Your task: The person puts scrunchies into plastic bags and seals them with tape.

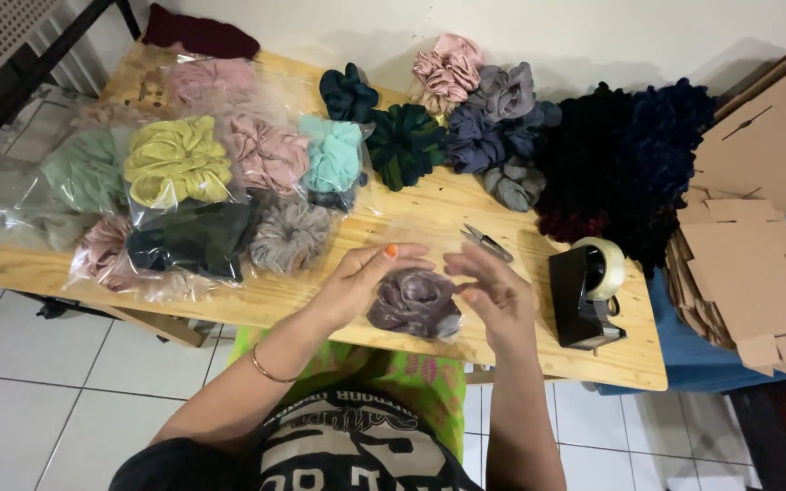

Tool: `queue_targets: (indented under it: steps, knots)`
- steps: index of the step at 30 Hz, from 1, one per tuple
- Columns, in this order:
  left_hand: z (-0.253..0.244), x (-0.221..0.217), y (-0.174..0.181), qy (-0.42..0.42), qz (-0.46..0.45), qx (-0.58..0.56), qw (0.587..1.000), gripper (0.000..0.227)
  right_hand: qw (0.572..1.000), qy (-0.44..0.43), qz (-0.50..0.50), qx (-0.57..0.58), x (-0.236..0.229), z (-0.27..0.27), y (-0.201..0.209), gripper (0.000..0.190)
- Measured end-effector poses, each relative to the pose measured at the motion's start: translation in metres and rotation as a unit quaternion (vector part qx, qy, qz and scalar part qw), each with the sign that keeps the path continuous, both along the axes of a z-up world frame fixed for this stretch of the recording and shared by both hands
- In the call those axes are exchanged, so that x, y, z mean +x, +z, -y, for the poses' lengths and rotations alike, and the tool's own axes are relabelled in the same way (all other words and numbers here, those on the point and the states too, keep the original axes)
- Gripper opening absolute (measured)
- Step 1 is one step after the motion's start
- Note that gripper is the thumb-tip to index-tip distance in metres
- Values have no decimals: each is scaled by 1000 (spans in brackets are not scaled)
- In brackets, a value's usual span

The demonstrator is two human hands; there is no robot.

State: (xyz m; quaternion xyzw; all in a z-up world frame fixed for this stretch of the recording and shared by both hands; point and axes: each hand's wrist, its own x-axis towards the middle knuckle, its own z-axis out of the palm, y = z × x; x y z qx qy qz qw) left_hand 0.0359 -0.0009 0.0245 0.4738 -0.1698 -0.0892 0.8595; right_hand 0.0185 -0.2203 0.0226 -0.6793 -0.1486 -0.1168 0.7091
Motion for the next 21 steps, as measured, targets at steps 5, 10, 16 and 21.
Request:
queue_targets:
  steps: [5, 10, 16, 21]
  knots:
    - [1, 20, -34, -10, -56, -18, 998, 61, 995, -91, -15, -28, 8, 2, -17, 13]
    - [-11, -1, 2, 1, -20, 33, 999, 40, 998, -65, -16, 11, 9, 3, -26, 12]
    - [-16, -26, 4, 17, -8, 131, 991, 27, 998, -1, -70, 1, -12, -10, -13, 31]
    - [-29, -44, -15, 20, -7, 171, 985, 25, 993, -7, -106, -51, -30, -8, -33, 14]
